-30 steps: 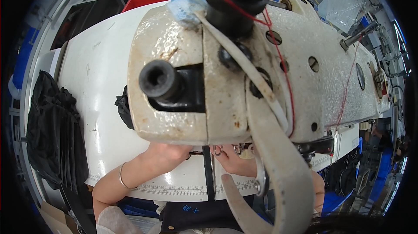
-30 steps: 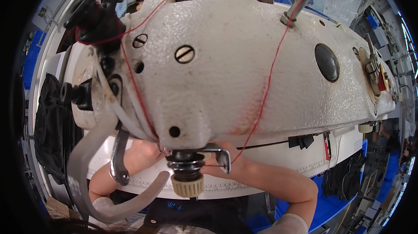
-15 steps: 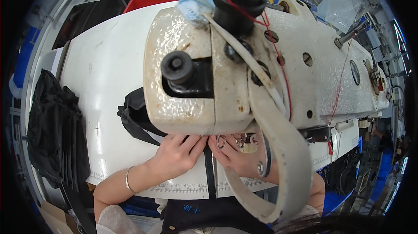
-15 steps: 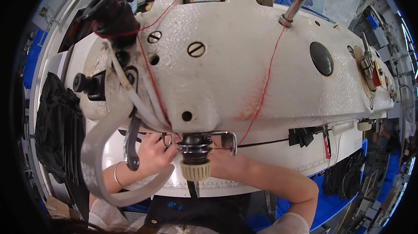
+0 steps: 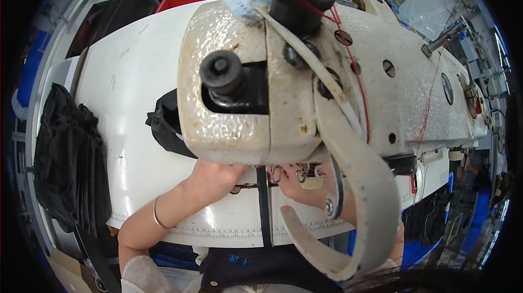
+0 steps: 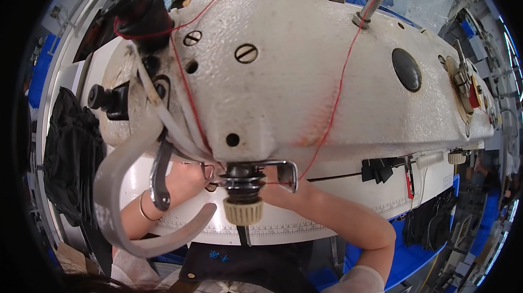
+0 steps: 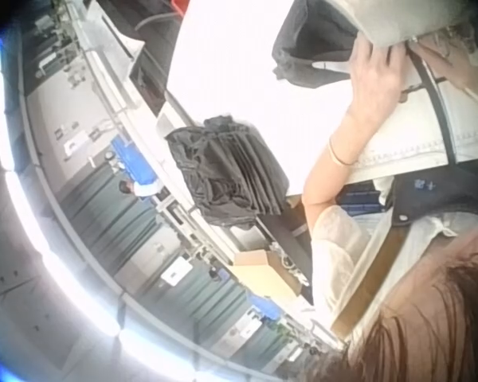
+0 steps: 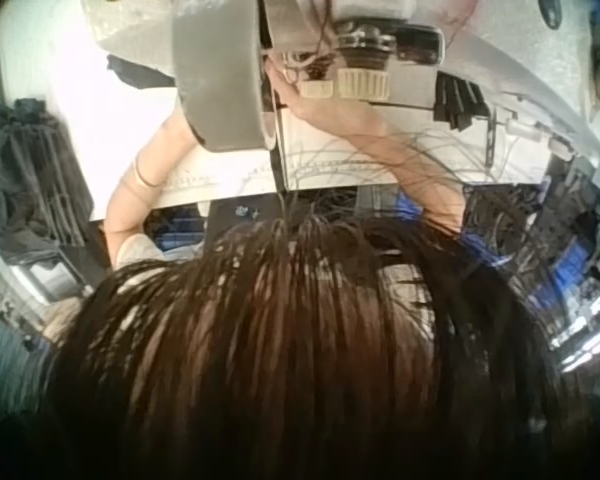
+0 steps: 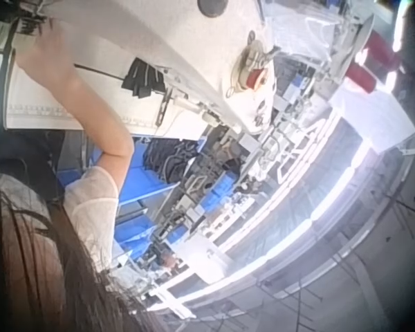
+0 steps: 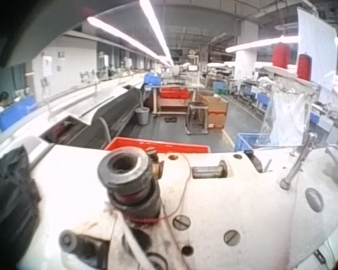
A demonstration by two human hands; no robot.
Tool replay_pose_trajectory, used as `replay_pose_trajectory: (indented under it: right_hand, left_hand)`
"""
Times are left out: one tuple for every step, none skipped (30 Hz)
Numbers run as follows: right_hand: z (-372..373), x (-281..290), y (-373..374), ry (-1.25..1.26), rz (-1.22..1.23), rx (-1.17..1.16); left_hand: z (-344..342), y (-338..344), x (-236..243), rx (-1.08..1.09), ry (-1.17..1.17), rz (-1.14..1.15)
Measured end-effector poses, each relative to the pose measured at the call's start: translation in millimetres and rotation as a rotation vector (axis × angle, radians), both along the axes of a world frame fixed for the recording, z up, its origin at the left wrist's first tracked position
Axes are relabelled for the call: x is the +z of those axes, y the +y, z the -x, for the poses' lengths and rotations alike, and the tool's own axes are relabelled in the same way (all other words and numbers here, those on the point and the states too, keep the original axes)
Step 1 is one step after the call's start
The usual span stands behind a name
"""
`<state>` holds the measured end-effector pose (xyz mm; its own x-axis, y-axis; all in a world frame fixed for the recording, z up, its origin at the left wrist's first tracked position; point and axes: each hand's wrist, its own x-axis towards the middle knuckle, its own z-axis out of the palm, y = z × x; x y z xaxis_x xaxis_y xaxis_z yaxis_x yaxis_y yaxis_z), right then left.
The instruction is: Sewing fabric straps and components using an industrial sewing machine.
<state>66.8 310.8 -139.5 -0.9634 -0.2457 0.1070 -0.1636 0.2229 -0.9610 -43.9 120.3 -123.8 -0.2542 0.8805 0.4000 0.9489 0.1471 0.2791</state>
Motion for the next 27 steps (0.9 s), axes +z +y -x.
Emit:
replay_pose_trajectory:
  right_hand:
    - [1.6, 6.2, -1.3, 0.03, -0.185, 0.016]
    - [3.1, 12.9, -2.9, 0.061, -0.369, 0.03]
    - [4.8, 17.8, -4.0, 0.06, -0.368, 0.032]
    - [6.7, 22.0, -5.2, 0.049, -0.419, 0.02]
    - [6.5, 24.6, -4.8, 0.037, -0.473, 0.003]
    - [5.1, 21.3, -3.1, 0.037, -0.474, 0.004]
    - [2.5, 13.9, -0.1, 0.115, -0.48, 0.015]
    - [0.1, 8.4, 3.0, 0.194, -0.485, 0.027]
    - [-3.2, 3.0, 5.9, 0.197, -0.478, 0.036]
    - [-6.5, -1.5, 9.2, 0.263, -0.642, -0.017]
    - [-11.4, 3.0, 13.7, 0.318, -0.826, -0.086]
    - [-10.5, 6.9, 14.8, 0.315, -0.84, -0.091]
    - [-6.5, 10.9, 14.9, 0.436, -0.908, -0.171]
    - [-2.6, 9.1, 11.4, 0.562, -0.949, -0.242]
    - [-3.1, 6.9, 9.2, 0.563, -0.945, -0.242]
    - [-4.1, 4.7, 7.7, 0.629, -0.982, -0.293]
    - [-3.4, 7.0, 3.7, 0.698, -1.015, -0.341]
    - [1.7, 18.7, 5.4, 0.798, -1.074, -0.404]
    - [0.8, 22.6, 5.1, 0.801, -1.07, -0.404]
    - [1.2, 22.6, 8.3, 0.813, -1.145, -0.295]
    - [-0.5, 25.3, 10.7, 0.816, -1.222, -0.183]
    - [-0.8, 29.6, 12.2, 0.816, -1.166, -0.117]
    - [1.4, 32.1, 13.3, 0.818, -1.168, -0.118]
    - [4.5, 33.4, 14.4, 0.966, -1.283, -0.014]
    - [5.7, 33.6, 14.2, 1.112, -1.393, 0.095]
    - [6.8, 33.0, 11.2, 1.114, -1.401, 0.094]
    - [8.7, 30.4, 6.8, 1.102, -1.403, 0.117]
  left_hand:
    - [0.1, 1.0, -0.9, 0.002, -0.002, 0.0]
    - [0.2, 1.8, -0.9, 0.003, -0.003, 0.001]
    - [0.3, 1.8, -1.0, 0.005, -0.003, 0.002]
    - [0.3, 1.1, -1.1, 0.008, -0.004, 0.003]
    - [-0.5, 1.8, -0.7, 0.009, 0.007, 0.015]
    - [-0.9, 2.1, -0.2, 0.012, 0.017, 0.028]
    - [-1.0, 2.2, 0.4, 0.014, 0.018, 0.028]
    - [-0.7, 1.8, 1.4, 0.032, 0.038, 0.03]
    - [-0.7, -0.4, 0.4, 0.054, 0.058, 0.038]
    - [-0.1, -2.2, -0.1, 0.065, 0.06, 0.044]
    - [-0.1, 3.3, 1.7, 0.062, 0.04, 0.001]
    - [0.0, 7.9, 3.9, 0.059, 0.02, -0.043]
    - [0.3, 11.3, 5.9, 0.049, 0.02, -0.057]
    - [0.4, 9.1, 4.4, 0.067, 0.006, -0.052]
    - [0.1, 7.2, 2.9, 0.082, -0.008, -0.049]
    - [-0.5, 5.9, -0.2, 0.096, -0.089, -0.06]
    - [0.4, 5.2, -0.7, 0.106, -0.051, -0.07]
    - [-1.5, 1.9, 3.1, 0.13, -0.07, -0.022]
    - [-4.1, -1.9, 10.4, 0.154, -0.087, 0.026]
    - [-4.2, -2.9, 21.0, 0.152, -0.084, 0.025]
    - [-7.0, -4.1, 36.2, 0.149, -0.038, 0.085]
    - [-9.4, -5.2, 45.8, 0.145, 0.008, 0.147]
    - [-12.9, -8.6, 51.4, 0.145, 0.011, 0.144]
    - [-16.6, -12.7, 55.3, 0.147, 0.095, 0.194]
    - [-19.7, -15.0, 58.8, 0.148, 0.178, 0.245]
    - [-22.5, -12.9, 63.1, 0.149, 0.245, 0.21]
    - [-27.2, -9.5, 62.7, 0.147, 0.248, 0.205]
